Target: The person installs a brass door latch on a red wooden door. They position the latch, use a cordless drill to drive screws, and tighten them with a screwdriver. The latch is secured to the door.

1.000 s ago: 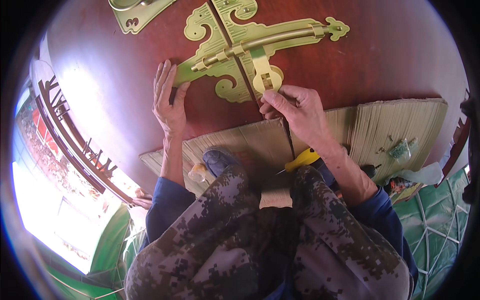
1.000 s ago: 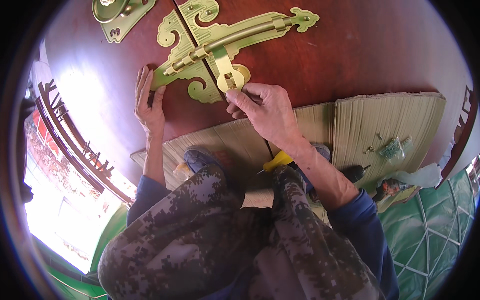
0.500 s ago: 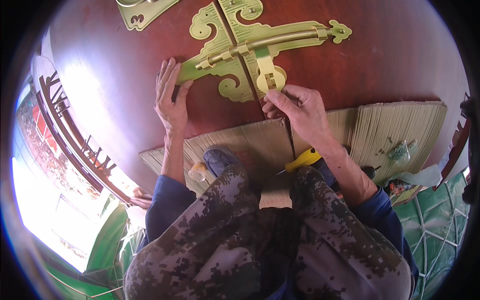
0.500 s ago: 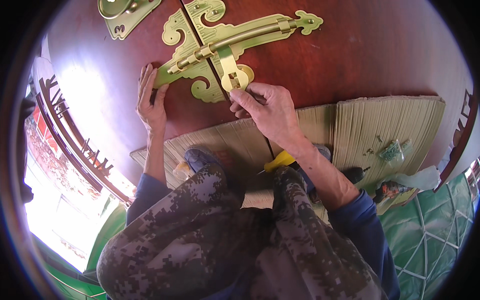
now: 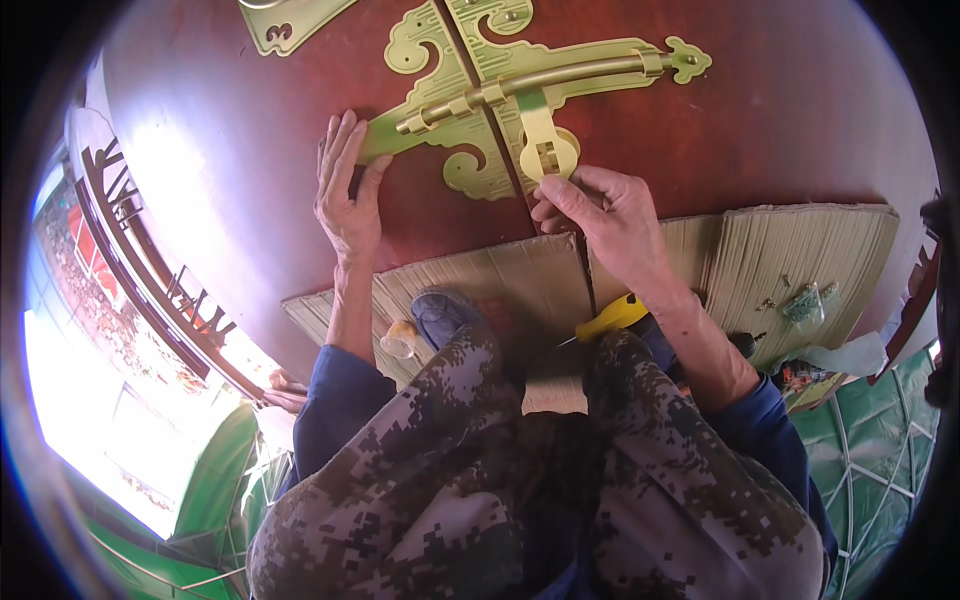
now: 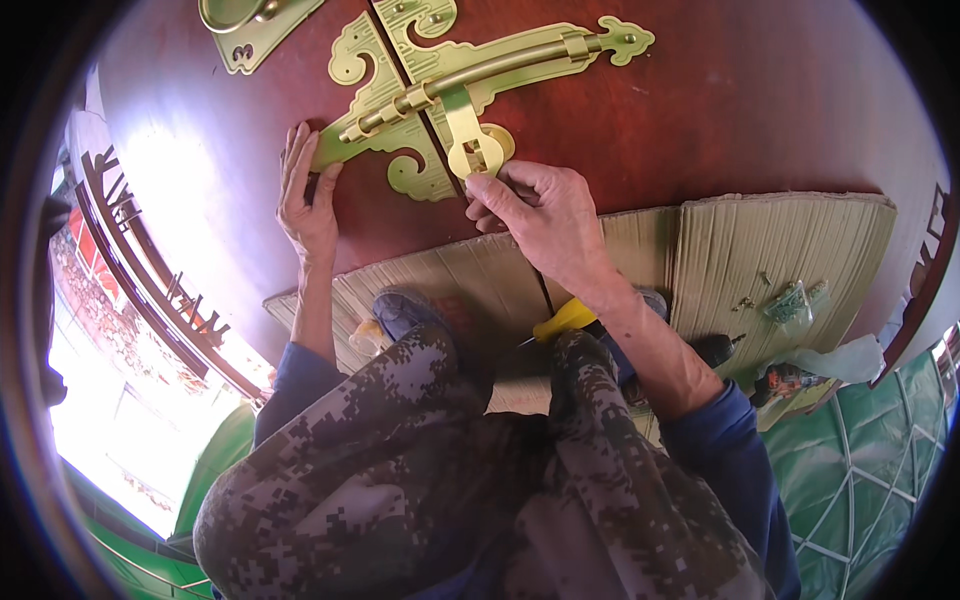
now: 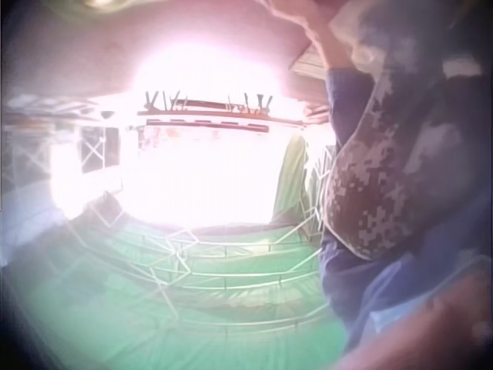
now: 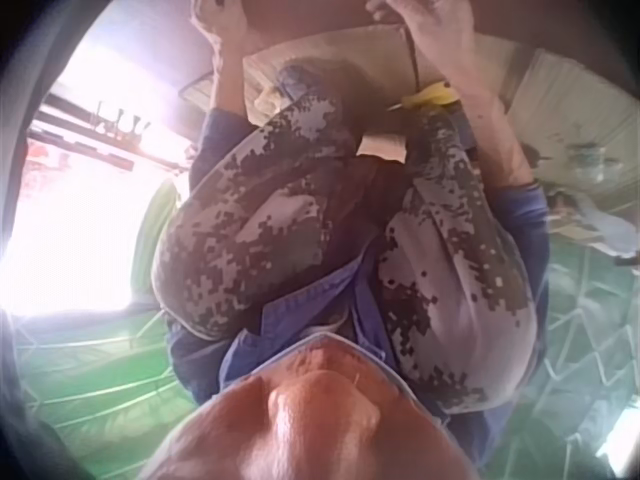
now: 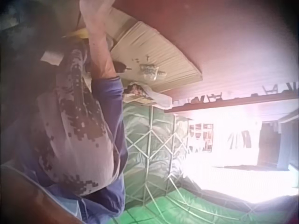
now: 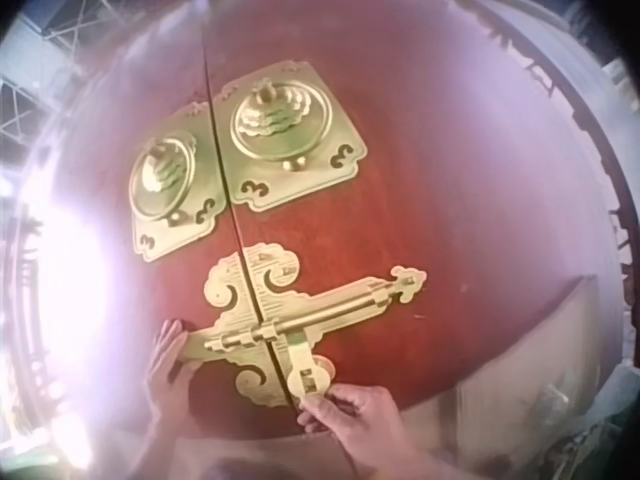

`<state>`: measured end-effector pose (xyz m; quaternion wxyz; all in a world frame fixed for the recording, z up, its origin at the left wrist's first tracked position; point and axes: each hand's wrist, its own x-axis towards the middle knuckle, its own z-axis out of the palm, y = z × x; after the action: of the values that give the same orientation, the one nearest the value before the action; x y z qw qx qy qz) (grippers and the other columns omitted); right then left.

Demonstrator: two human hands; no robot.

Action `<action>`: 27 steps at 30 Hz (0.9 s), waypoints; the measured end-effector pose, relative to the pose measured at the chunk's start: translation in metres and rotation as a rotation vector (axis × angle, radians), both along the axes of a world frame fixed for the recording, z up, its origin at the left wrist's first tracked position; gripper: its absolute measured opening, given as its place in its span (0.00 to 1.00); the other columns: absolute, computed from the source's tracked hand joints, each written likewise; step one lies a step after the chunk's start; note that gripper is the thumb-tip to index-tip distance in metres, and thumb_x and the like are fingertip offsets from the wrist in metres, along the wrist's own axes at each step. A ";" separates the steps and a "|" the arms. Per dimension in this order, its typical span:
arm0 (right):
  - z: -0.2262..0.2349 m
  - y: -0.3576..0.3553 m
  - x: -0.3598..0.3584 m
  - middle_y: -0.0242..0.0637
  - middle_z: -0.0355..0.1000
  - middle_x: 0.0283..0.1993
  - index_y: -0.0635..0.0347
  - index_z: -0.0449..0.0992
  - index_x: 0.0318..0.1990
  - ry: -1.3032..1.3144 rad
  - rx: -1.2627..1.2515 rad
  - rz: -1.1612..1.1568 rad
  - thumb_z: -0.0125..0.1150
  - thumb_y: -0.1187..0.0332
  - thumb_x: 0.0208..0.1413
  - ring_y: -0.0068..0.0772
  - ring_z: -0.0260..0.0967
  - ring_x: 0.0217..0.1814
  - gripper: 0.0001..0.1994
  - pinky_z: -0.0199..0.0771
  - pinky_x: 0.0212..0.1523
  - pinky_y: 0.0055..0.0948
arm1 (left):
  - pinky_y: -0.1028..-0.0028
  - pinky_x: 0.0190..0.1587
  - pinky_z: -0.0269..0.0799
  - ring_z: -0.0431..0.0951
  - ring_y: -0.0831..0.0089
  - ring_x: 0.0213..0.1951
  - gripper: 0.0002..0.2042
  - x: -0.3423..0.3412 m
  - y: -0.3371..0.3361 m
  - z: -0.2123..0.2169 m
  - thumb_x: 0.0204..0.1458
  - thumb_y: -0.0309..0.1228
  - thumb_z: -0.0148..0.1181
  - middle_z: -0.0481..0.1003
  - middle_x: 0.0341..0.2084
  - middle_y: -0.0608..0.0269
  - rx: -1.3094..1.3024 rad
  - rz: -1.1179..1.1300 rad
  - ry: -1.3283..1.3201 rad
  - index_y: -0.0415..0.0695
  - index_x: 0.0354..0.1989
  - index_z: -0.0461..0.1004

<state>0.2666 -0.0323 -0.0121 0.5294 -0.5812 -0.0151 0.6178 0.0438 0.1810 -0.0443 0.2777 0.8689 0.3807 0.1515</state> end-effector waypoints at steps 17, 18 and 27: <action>0.000 0.000 0.003 0.36 0.82 0.32 0.69 0.84 0.41 -0.022 0.008 0.025 0.64 0.63 0.69 0.21 0.78 0.32 0.14 0.81 0.35 0.23 | 0.58 0.72 0.67 0.72 0.57 0.68 0.23 0.005 -0.003 0.000 0.51 0.20 0.72 0.78 0.62 0.59 0.020 0.038 -0.010 0.45 0.59 0.81; 0.001 -0.001 0.003 0.36 0.82 0.31 0.68 0.84 0.41 -0.029 0.015 0.024 0.64 0.63 0.69 0.21 0.78 0.32 0.14 0.81 0.35 0.23 | 0.58 0.72 0.67 0.72 0.57 0.68 0.23 0.006 -0.004 0.001 0.51 0.20 0.72 0.78 0.62 0.59 0.010 0.044 -0.014 0.45 0.59 0.81; 0.015 -0.024 -0.027 0.37 0.76 0.37 0.63 0.83 0.44 -1.178 0.212 0.298 0.70 0.72 0.58 0.36 0.75 0.35 0.09 0.76 0.35 0.35 | 0.58 0.71 0.68 0.74 0.56 0.67 0.22 0.002 0.000 -0.003 0.51 0.23 0.73 0.79 0.60 0.58 0.061 0.014 -0.029 0.43 0.57 0.81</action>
<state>0.2398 -0.0560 0.0031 0.3949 -0.7608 -0.4473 0.2555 0.0457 0.1810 -0.0469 0.2554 0.8720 0.3779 0.1778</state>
